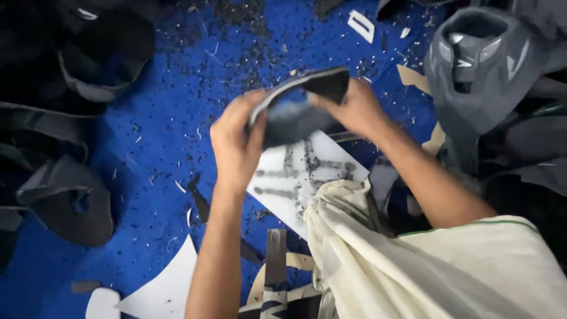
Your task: Trimming excess material from shoe upper components using a knife.
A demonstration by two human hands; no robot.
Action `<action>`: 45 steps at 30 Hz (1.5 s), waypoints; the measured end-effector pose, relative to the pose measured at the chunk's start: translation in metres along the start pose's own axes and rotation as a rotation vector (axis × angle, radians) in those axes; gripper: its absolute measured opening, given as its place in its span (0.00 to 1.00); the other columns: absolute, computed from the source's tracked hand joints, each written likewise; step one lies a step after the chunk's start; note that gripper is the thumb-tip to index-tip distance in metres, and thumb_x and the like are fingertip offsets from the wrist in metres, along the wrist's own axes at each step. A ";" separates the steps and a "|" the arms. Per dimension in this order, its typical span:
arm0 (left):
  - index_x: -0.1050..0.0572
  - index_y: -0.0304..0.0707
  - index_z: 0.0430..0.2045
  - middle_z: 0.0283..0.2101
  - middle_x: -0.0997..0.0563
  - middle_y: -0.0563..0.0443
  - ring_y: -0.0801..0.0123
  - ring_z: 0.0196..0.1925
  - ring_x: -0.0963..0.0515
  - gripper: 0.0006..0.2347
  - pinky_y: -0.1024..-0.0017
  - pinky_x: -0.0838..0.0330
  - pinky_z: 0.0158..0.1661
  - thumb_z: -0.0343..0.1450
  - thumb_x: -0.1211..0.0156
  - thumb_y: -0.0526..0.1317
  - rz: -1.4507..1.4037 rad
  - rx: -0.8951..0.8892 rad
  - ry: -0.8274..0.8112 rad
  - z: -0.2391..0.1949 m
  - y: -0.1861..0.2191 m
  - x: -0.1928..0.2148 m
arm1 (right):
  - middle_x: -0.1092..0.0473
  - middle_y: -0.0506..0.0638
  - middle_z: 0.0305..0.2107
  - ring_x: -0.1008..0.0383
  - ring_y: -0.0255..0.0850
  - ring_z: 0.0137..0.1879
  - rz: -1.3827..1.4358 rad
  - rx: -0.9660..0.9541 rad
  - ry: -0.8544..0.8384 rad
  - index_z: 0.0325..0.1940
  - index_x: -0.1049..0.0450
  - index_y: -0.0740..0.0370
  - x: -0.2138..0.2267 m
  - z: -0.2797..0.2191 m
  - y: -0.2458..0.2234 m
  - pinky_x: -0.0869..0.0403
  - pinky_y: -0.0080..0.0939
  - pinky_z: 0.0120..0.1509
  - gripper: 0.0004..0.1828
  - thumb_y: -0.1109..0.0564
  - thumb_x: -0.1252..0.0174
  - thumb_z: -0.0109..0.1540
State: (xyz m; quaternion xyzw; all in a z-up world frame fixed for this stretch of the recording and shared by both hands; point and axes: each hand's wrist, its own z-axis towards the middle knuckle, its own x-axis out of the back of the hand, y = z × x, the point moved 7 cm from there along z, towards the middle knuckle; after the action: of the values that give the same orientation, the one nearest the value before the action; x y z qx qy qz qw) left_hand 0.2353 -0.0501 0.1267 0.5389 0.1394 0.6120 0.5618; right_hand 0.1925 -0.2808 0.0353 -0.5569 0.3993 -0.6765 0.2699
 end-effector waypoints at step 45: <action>0.28 0.30 0.54 0.62 0.31 0.27 0.47 0.51 0.22 0.38 0.59 0.25 0.46 0.52 0.22 0.51 0.111 0.476 0.060 -0.160 -0.171 -0.034 | 0.23 0.58 0.46 0.22 0.58 0.46 -0.429 -0.197 -0.022 0.60 0.24 0.45 -0.013 -0.094 0.149 0.24 0.53 0.50 0.24 0.60 0.43 0.59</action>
State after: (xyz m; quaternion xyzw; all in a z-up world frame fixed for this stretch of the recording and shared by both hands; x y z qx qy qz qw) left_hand 0.1891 0.0473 -0.0837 0.6444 0.2664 0.6077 0.3801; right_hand 0.0921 -0.3277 -0.1024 -0.6601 0.3327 -0.6700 0.0689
